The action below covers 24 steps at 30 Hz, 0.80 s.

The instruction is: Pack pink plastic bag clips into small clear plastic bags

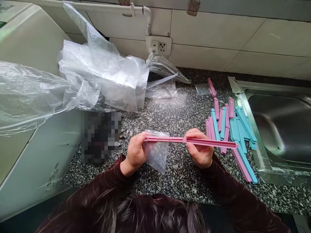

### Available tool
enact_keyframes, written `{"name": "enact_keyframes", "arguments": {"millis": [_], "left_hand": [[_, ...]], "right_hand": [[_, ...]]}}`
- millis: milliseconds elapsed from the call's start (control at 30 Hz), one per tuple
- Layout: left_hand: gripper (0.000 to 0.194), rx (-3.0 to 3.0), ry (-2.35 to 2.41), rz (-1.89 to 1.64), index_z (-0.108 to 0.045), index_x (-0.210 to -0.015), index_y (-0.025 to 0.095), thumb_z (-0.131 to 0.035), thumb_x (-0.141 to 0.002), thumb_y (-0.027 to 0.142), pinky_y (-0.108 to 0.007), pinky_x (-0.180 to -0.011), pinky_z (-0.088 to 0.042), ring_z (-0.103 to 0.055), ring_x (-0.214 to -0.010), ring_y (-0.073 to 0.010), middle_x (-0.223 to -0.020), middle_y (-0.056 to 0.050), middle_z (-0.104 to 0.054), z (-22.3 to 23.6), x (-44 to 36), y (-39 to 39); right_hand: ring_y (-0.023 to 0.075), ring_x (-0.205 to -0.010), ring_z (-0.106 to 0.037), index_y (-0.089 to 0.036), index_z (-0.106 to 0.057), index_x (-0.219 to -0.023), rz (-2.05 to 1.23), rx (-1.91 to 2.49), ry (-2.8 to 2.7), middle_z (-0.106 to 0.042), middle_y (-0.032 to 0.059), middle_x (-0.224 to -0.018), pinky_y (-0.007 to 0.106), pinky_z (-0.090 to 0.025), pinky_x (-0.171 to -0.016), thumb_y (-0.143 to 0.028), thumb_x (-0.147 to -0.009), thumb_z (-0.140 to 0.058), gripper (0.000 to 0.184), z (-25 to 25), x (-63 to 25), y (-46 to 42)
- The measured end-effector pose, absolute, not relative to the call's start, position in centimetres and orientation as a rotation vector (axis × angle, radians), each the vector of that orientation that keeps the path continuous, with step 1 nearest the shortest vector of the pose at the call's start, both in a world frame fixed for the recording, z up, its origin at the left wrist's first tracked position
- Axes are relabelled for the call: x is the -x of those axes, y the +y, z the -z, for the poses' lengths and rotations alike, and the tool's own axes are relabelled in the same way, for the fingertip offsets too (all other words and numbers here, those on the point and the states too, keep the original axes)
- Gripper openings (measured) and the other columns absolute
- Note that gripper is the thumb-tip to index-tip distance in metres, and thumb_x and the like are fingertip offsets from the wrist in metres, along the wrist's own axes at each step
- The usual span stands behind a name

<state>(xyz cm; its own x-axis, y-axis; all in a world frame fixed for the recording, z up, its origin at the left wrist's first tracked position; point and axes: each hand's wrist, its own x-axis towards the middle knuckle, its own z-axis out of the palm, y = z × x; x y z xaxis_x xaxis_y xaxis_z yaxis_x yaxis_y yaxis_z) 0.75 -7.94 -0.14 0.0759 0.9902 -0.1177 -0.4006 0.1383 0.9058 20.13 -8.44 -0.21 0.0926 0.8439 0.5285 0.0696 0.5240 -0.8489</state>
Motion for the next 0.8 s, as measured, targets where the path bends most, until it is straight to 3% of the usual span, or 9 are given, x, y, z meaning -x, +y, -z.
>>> {"name": "enact_keyframes", "arguments": {"millis": [200,800], "left_hand": [[0.041,-0.798,0.901,-1.251,-0.060,-0.057,0.013,-0.051,-0.081,0.046,-0.024,-0.046,-0.034,-0.044,-0.046,-0.0100,-0.048,0.000,-0.051,0.3,-0.8,-8.0],[0.038,-0.671,0.943,-1.240,-0.062,-0.063,0.014,-0.059,-0.073,0.050,-0.023,-0.046,-0.033,-0.043,-0.048,-0.0090,-0.054,0.000,-0.055,0.3,-0.8,-7.5]], "right_hand": [[0.0154,-0.067,-0.052,-0.025,-0.062,-0.097,-0.751,0.875,-1.465,-0.056,0.0013,-0.072,0.030,-0.042,-0.058,-0.019,-0.073,-0.065,0.025,-0.4,-20.2,-8.5],[0.0155,-0.064,-0.056,-0.022,-0.065,-0.082,-0.599,0.975,-1.628,-0.061,0.0015,-0.069,0.031,-0.045,-0.055,-0.014,-0.069,-0.068,0.015,-1.1,-20.5,-8.4]]}}
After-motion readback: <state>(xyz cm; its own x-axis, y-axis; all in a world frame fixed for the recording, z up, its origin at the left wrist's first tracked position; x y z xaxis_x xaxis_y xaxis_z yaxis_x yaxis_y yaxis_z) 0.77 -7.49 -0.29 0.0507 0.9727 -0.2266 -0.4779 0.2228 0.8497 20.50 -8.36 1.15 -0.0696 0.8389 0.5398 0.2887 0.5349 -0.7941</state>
